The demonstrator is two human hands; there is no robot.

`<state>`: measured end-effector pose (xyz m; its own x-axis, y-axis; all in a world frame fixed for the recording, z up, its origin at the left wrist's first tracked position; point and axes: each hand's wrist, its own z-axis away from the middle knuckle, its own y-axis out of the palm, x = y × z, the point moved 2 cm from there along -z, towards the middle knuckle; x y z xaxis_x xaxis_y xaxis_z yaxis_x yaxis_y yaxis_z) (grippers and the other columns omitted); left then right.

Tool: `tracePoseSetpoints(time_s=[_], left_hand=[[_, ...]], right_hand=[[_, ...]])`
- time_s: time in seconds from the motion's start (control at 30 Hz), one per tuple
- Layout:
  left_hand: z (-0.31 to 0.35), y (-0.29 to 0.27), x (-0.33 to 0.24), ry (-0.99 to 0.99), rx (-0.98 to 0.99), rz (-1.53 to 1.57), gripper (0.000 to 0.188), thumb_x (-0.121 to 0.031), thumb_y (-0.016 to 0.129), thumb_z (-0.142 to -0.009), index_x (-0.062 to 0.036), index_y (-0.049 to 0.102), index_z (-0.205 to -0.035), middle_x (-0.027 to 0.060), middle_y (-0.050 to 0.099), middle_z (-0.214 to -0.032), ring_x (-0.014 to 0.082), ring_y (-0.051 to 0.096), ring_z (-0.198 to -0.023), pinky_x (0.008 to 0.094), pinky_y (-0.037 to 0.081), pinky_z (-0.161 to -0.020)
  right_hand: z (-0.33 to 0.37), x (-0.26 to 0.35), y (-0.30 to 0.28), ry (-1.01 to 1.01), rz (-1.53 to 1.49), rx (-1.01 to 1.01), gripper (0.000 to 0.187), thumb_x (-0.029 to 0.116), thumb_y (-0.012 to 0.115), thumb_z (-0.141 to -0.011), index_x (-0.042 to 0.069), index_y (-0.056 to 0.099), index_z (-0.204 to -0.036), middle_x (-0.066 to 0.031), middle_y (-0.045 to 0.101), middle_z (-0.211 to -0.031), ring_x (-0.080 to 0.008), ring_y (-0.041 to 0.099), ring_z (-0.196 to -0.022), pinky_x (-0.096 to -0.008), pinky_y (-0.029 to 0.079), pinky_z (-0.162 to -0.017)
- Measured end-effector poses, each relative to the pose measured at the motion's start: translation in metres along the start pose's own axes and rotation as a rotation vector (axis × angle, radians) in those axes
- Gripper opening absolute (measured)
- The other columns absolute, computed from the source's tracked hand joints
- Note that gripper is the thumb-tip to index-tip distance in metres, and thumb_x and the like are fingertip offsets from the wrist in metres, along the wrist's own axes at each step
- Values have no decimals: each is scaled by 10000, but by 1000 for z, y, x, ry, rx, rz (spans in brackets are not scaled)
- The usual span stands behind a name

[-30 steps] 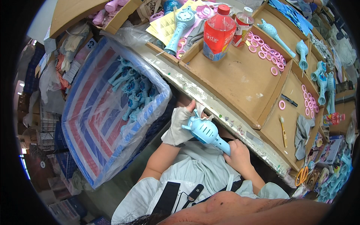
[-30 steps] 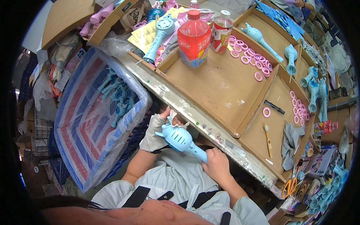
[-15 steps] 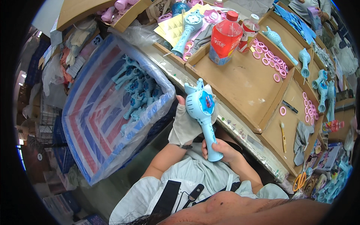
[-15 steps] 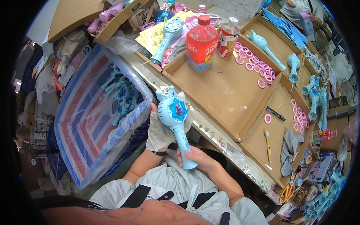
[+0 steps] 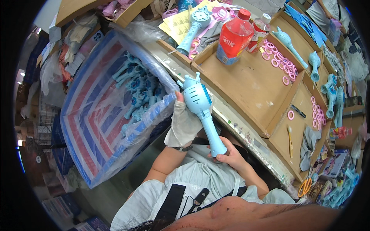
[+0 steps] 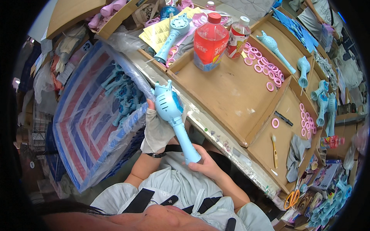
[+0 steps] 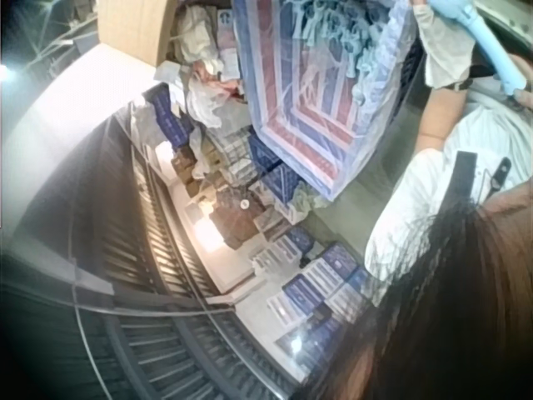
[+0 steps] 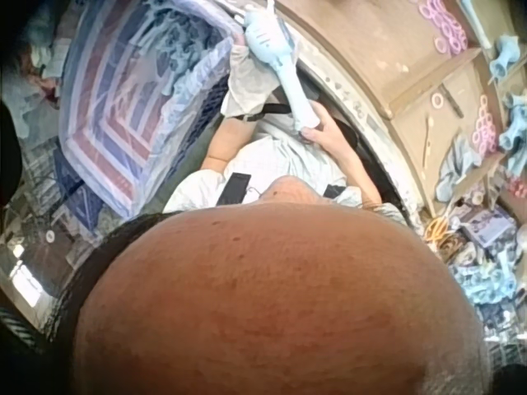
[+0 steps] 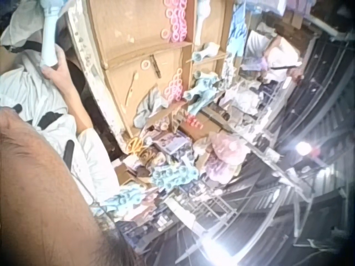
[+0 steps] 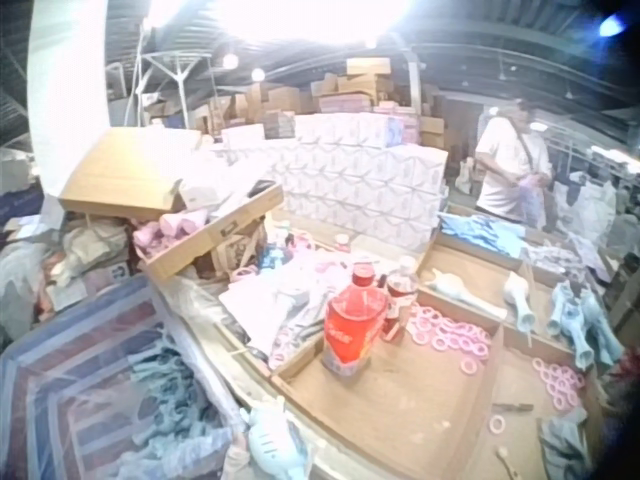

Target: The person wipes light blue plastic toys with a white cloth, occasionally using a small brush to clean crevices. They pick up toys from a bin, wipe them, and place them on a table, repeating the process for multiple items.

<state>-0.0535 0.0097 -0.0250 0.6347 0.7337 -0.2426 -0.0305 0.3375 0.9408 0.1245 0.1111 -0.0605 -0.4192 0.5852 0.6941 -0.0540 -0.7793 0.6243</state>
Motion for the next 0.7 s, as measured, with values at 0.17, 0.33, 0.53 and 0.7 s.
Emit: tracePoseSetpoints(time_s=[0.17,0.33,0.53,0.7], left_hand=[[3,7,-2,15,43,-13,745,-631,573,-816,-104,422,-1319,76,562,-1147,228,571,-1033,419,476,-933],[3,4,2,56,17,-40,793,-670,581,-780,-124,411,-1331,70,555,-1156,221,569,-1036,411,489,-913],[-2,-7,8,91,31,-157,926,-764,546,-714,-142,355,-1373,70,530,-1199,224,557,-1061,406,494,-915],[-2,-9,9,96,55,-61,960,-772,561,-690,-143,360,-1388,92,532,-1236,287,562,-1069,434,504,-921]], right_hand=[[-2,-2,0,8,11,-14,749,165,709,-831,48,270,-1425,-145,491,-1284,-234,564,-1097,-381,434,-950],[0,-9,3,-41,117,-81,757,191,726,-824,38,281,-1417,-134,483,-1265,-212,537,-1108,-362,414,-967],[5,3,11,-211,632,-176,745,230,737,-811,-1,329,-1389,-135,482,-1269,-220,495,-1142,-318,377,-982],[5,8,12,-255,760,-184,728,241,736,-804,-3,358,-1376,-136,501,-1260,-212,499,-1138,-312,378,-980]])
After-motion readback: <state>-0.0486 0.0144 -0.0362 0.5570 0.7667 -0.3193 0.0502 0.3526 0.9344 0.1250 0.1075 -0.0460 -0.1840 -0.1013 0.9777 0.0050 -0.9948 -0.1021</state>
